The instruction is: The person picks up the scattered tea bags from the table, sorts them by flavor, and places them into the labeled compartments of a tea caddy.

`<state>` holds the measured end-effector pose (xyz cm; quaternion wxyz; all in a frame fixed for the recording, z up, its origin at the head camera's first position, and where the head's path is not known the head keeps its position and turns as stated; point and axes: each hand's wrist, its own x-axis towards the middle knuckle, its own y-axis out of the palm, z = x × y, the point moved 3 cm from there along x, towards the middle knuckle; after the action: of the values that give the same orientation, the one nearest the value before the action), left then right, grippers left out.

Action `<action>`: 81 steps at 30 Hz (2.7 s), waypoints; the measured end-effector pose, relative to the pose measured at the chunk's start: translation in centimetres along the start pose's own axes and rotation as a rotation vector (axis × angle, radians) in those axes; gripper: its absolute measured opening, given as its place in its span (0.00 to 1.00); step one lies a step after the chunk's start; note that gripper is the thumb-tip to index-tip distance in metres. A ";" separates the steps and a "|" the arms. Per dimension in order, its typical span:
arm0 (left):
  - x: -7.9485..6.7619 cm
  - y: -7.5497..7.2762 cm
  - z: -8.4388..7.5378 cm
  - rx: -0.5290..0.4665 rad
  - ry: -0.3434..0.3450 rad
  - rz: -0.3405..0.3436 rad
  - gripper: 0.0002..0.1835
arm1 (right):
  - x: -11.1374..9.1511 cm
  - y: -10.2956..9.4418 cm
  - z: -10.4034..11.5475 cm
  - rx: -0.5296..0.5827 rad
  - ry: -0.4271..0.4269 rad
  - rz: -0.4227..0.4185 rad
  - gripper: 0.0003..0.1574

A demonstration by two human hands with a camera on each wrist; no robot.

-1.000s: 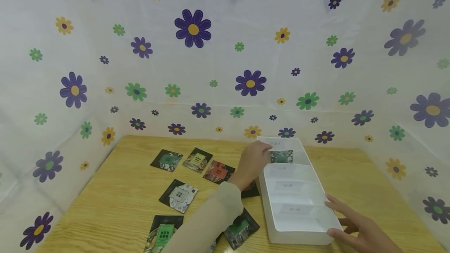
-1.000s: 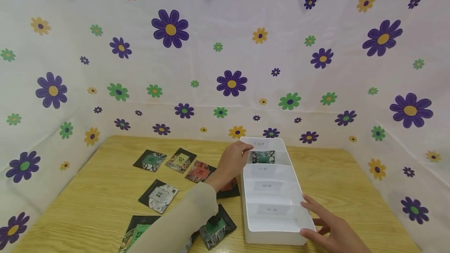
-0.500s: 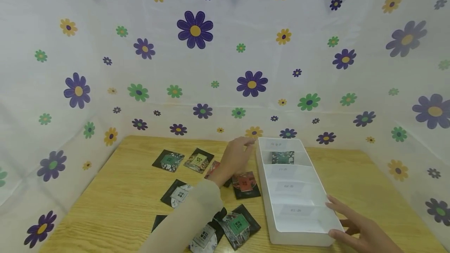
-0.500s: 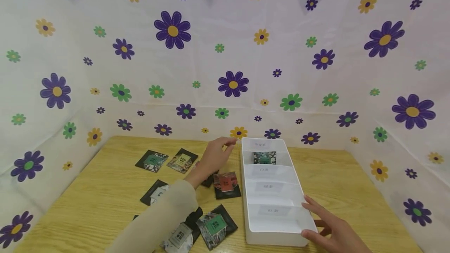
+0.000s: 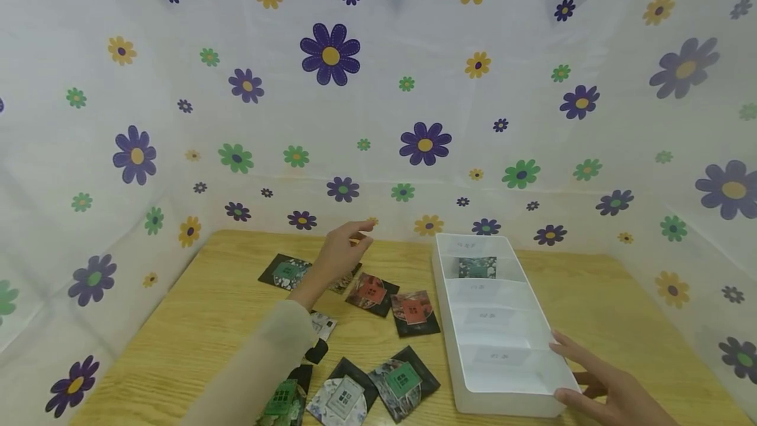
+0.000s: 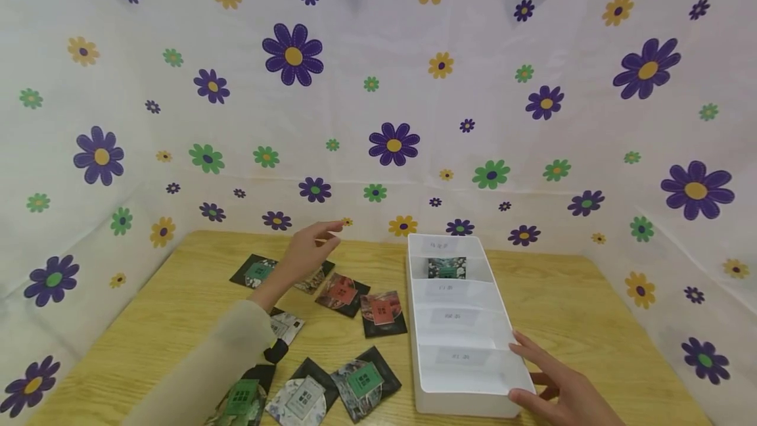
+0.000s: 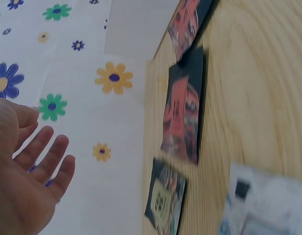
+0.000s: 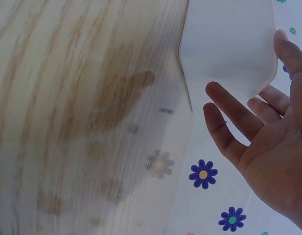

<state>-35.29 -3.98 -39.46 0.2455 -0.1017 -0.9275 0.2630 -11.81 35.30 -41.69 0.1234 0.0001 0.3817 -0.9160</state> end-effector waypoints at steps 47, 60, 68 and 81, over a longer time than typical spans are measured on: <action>-4.8 -11.0 12.8 0.307 -0.188 0.228 0.23 | 0.0 0.1 -0.3 0.084 0.041 0.025 0.43; -4.6 -9.6 13.4 0.380 -0.263 0.349 0.27 | 0.1 0.2 -0.3 0.088 0.051 0.023 0.44; -4.8 -9.6 13.6 0.443 -0.292 0.349 0.26 | -0.1 0.2 -0.2 0.049 0.025 -0.004 0.43; -4.7 -10.3 13.2 0.589 -0.281 0.353 0.33 | 0.2 0.2 -0.1 0.115 0.097 0.039 0.47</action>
<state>-38.54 -19.95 -45.57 0.0852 -0.1479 -0.8048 0.5685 -11.91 35.18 -41.95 0.1224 0.0590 0.3338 -0.9328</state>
